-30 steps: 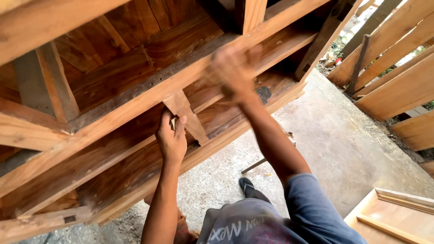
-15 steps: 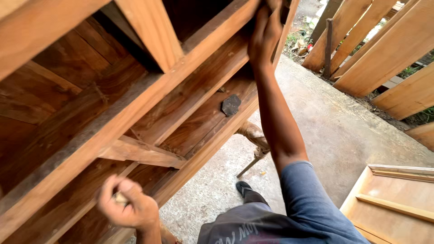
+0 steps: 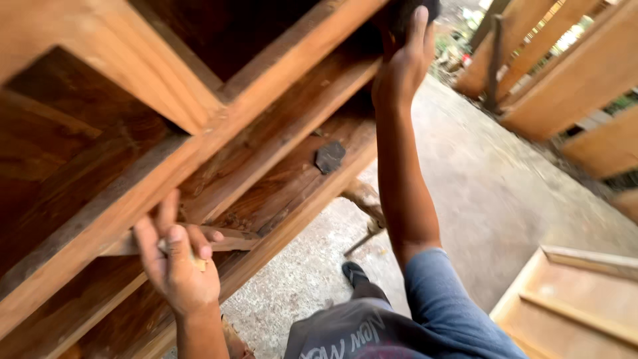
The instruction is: The person sands various parts of a wooden cabinet frame by hand using sandpaper, moving between different sections and wiping the wood with their hands.
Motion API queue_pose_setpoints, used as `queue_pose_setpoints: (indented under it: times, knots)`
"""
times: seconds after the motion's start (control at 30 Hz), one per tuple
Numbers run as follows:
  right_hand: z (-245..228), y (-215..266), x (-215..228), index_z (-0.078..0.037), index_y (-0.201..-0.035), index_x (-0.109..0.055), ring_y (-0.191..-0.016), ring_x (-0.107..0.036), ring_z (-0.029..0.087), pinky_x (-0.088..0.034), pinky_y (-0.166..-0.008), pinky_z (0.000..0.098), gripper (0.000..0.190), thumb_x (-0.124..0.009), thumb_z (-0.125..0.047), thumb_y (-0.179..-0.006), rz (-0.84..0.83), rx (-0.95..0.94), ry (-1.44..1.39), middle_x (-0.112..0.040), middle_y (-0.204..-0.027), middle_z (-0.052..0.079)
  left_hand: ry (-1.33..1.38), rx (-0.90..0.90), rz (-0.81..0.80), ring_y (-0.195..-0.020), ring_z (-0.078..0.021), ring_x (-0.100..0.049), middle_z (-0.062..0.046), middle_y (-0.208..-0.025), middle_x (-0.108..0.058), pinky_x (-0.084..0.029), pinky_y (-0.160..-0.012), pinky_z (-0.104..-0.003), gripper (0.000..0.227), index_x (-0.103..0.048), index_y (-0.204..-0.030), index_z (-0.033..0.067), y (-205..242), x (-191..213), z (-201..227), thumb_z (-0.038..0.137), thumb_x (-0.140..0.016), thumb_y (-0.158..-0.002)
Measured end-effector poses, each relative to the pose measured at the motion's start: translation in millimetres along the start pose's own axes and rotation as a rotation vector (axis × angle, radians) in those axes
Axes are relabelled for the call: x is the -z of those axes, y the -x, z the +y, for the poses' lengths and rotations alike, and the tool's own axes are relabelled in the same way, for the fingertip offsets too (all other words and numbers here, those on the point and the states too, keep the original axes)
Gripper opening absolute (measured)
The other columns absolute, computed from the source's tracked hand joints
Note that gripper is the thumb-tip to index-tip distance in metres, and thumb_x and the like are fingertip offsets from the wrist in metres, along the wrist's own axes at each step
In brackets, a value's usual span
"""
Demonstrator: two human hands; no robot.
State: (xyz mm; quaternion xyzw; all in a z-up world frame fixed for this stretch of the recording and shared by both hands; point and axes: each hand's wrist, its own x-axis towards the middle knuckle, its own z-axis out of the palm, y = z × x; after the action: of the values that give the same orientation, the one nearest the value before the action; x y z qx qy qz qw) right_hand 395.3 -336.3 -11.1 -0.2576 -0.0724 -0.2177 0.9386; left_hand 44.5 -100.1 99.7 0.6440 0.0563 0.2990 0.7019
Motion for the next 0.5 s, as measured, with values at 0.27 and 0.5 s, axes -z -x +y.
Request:
queue_pose_setpoints:
  times: [0.27,0.5]
  knots:
    - [-22,158,-97,-0.001,-0.155,-0.043,-0.155,-0.039,0.036,-0.027,-0.129,0.0509,0.041,-0.047,0.004,-0.115,-0.793,0.909,0.84,-0.042,-0.161,0.022,-1.097,-0.687,0.118,-0.123,-0.0368,-0.07,-0.013,-0.149,-0.057,-0.062,-0.1,-0.042,0.041,-0.054,-0.152,0.0017,17,16,47,0.008,-0.065,-0.113]
    - [11,148,-194,0.004,-0.145,-0.059,-0.146,-0.04,0.044,-0.016,-0.126,0.0579,0.037,-0.056,-0.013,-0.112,-0.855,1.013,1.055,-0.051,-0.151,0.028,-1.618,-0.364,0.193,-0.108,-0.0416,-0.071,-0.023,-0.14,-0.063,-0.062,-0.079,-0.044,0.049,-0.063,-0.137,0.0006,-22,25,79,0.031,-0.074,-0.101]
